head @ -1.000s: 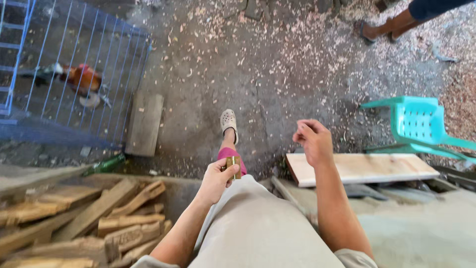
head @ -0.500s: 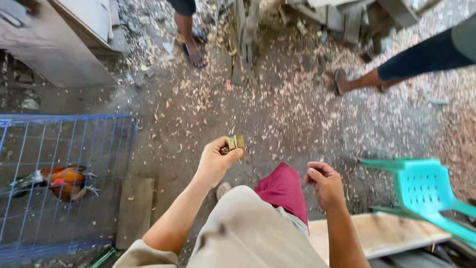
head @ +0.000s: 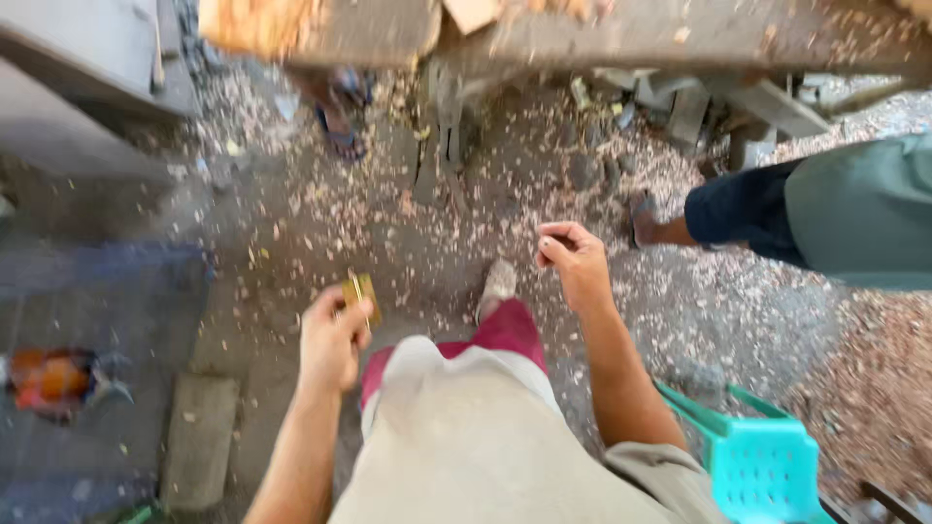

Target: The person unwraps a paper package of brass hinges on a workbench, opens and handles the hinge pairs, then carries them across the workshop to a wooden door panel. They hold a hinge against the panel edge and mark its screw-hole positions with a pencil.

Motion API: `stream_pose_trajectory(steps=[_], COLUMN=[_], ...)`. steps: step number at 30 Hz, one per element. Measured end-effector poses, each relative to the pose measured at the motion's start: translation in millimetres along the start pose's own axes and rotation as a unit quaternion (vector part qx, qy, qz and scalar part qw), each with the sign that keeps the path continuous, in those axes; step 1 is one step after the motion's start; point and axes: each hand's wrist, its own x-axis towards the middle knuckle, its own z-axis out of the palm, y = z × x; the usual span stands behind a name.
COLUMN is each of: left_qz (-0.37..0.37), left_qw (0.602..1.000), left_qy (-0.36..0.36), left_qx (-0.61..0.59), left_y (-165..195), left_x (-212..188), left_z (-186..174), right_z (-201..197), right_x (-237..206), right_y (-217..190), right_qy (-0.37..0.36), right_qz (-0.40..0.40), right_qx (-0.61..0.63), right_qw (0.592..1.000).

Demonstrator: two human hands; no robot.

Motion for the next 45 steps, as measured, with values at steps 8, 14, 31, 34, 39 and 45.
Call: stream_pose_trajectory(steps=[8,14,31,34,39,45], left_qz=[-0.014,0.032,0.031,0.036,0.029,0.046], left_qw=[0.999,0.999,0.990,0.983,0.974,0.974], left_qy=[0.014,-0.010,0.137,0.177,0.221,0.216], left_qx=[0.026,0.023,0.004,0.017,0.031,0.043], left_y=[19,64,115,123,132,133], left_x=[45,114,221,226,236,237], left_z=[82,135,267,289,315,341], right_z=[-47,-54,-97,-97,-96,-93], right_x=[140,202,457,483,505,512], right_y=[-88,-118,-192,-205,-214,-215], right_qy=[0.017,0.021,-0.028,-0.057,-0.101,-0.118], right_qz=[-0.028,-0.071,-0.021,0.002,0.010,0.029], right_qx=[0.010,0.118,0.055,0.024,-0.002,0.000], right_qw=[0.999,0.990,0.998,0.998,0.995,0.993])
